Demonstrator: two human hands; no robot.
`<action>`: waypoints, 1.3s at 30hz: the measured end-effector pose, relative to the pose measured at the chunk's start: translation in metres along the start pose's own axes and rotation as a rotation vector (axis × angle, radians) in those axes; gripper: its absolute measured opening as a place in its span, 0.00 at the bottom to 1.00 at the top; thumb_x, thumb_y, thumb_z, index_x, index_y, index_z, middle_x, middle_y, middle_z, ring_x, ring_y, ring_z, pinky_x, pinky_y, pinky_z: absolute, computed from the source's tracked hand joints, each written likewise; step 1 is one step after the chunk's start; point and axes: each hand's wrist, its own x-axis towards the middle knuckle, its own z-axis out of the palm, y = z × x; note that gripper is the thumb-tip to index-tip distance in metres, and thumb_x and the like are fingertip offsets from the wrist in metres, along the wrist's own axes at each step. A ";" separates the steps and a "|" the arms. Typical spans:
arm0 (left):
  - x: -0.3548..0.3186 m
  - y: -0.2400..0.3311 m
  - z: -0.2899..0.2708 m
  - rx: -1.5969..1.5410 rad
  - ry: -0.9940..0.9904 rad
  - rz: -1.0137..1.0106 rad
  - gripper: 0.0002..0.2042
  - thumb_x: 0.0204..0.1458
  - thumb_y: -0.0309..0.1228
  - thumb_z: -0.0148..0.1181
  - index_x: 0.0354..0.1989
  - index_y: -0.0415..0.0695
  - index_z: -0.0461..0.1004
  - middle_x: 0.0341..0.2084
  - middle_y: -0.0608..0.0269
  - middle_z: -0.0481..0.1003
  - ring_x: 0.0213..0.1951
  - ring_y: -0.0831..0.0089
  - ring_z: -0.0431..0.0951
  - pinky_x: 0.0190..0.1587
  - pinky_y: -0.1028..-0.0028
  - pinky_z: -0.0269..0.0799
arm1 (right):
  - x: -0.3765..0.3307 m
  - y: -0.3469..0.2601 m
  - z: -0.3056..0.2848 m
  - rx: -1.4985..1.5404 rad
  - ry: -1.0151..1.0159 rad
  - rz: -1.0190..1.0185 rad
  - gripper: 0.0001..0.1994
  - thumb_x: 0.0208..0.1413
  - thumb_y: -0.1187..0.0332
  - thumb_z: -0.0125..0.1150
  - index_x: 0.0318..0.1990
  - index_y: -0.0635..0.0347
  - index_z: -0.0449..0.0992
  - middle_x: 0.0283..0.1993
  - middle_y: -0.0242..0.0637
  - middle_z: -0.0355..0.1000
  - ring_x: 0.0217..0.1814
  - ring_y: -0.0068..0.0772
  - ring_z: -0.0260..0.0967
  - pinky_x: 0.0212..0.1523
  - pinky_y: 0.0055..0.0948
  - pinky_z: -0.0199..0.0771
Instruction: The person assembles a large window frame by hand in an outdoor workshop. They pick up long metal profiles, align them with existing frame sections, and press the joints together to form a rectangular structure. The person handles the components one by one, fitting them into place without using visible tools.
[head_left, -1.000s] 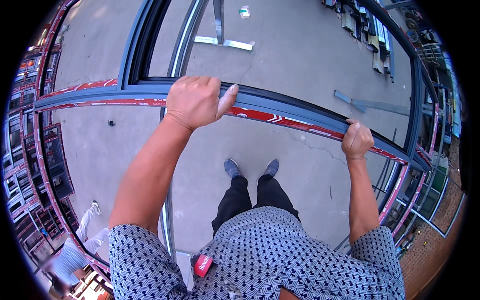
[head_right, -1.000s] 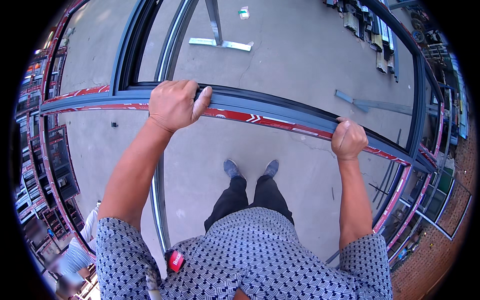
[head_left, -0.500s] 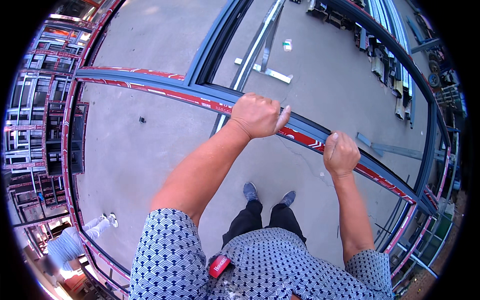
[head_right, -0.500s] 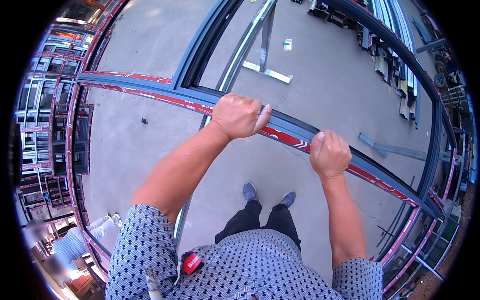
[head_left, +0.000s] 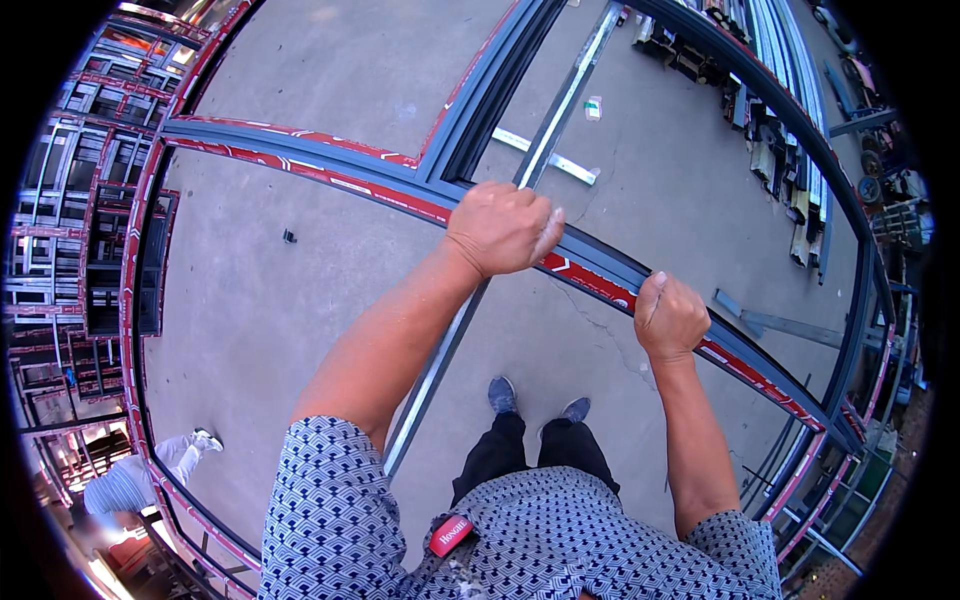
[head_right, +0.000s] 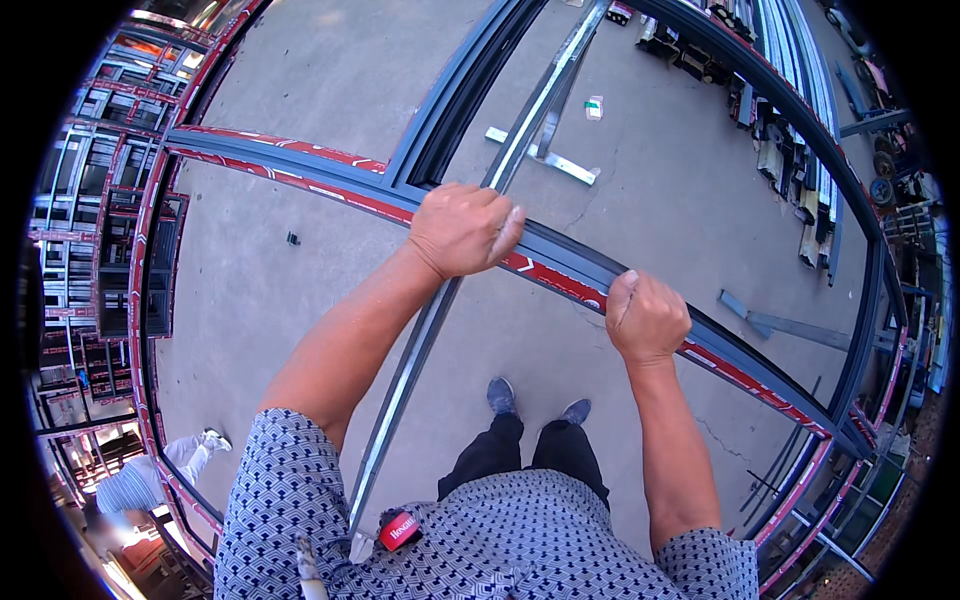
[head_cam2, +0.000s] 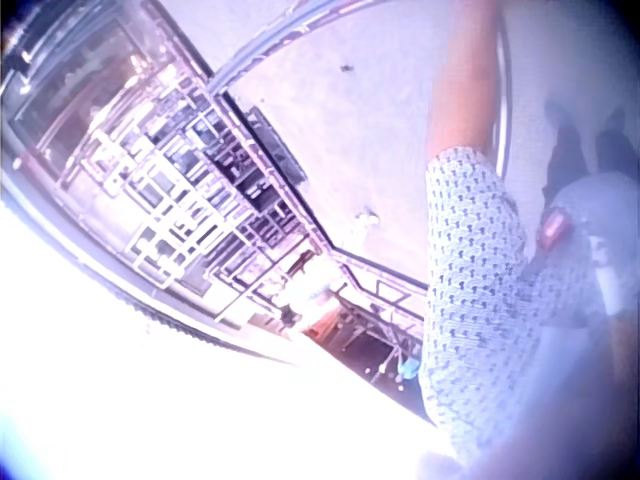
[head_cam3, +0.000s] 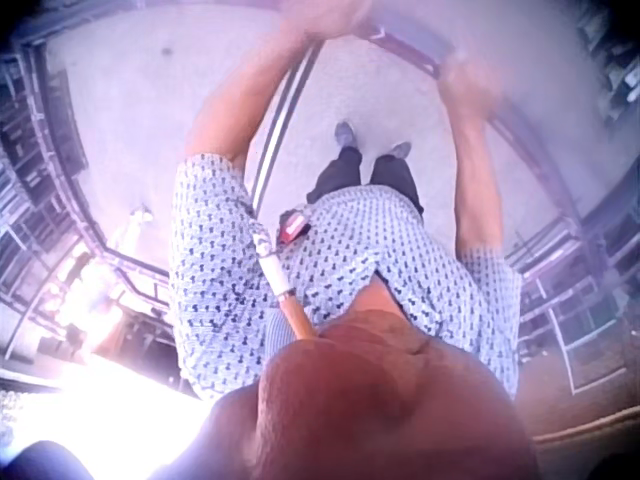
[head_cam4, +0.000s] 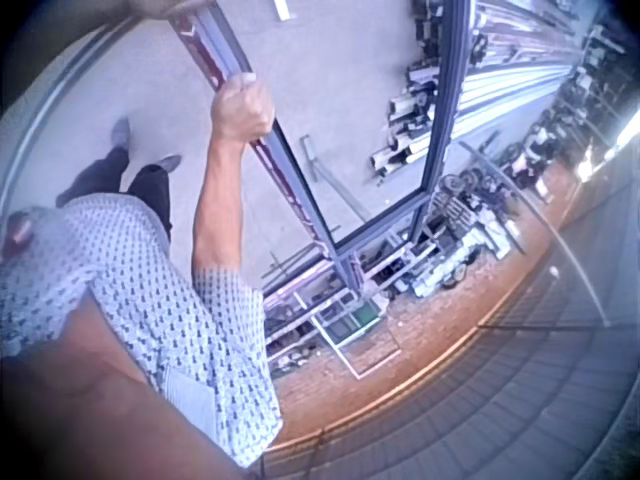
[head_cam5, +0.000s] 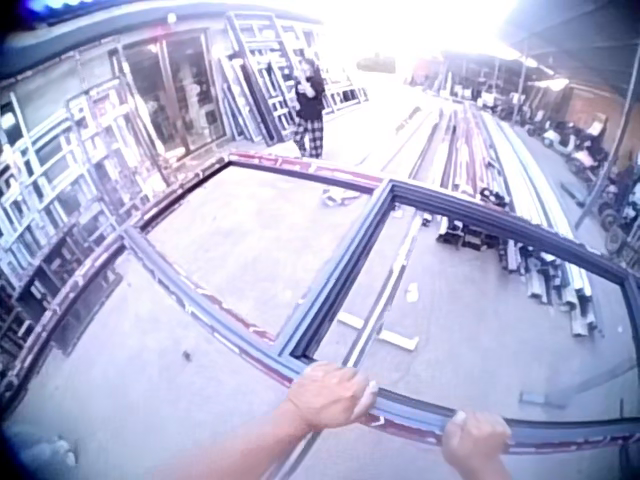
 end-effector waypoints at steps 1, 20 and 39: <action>-0.002 -0.013 -0.009 0.019 -0.037 -0.026 0.19 0.67 0.40 0.57 0.21 0.47 0.76 0.19 0.59 0.76 0.23 0.59 0.79 0.31 0.60 0.74 | 0.000 0.000 -0.001 -0.006 -0.011 0.006 0.18 0.67 0.63 0.52 0.23 0.56 0.76 0.22 0.41 0.73 0.23 0.47 0.73 0.29 0.43 0.75; -0.012 -0.038 -0.013 0.022 0.011 -0.047 0.21 0.65 0.37 0.57 0.15 0.48 0.74 0.10 0.59 0.74 0.13 0.62 0.75 0.26 0.65 0.72 | -0.004 0.003 0.004 0.020 -0.025 -0.001 0.18 0.70 0.64 0.48 0.33 0.60 0.83 0.28 0.46 0.78 0.30 0.54 0.77 0.35 0.47 0.77; -0.016 -0.039 -0.015 -0.066 0.136 -0.075 0.18 0.58 0.36 0.65 0.16 0.47 0.74 0.12 0.59 0.76 0.16 0.60 0.78 0.27 0.64 0.72 | 0.080 -0.124 0.008 0.223 -0.467 -0.271 0.24 0.59 0.47 0.72 0.42 0.61 0.74 0.37 0.45 0.76 0.42 0.51 0.78 0.40 0.48 0.80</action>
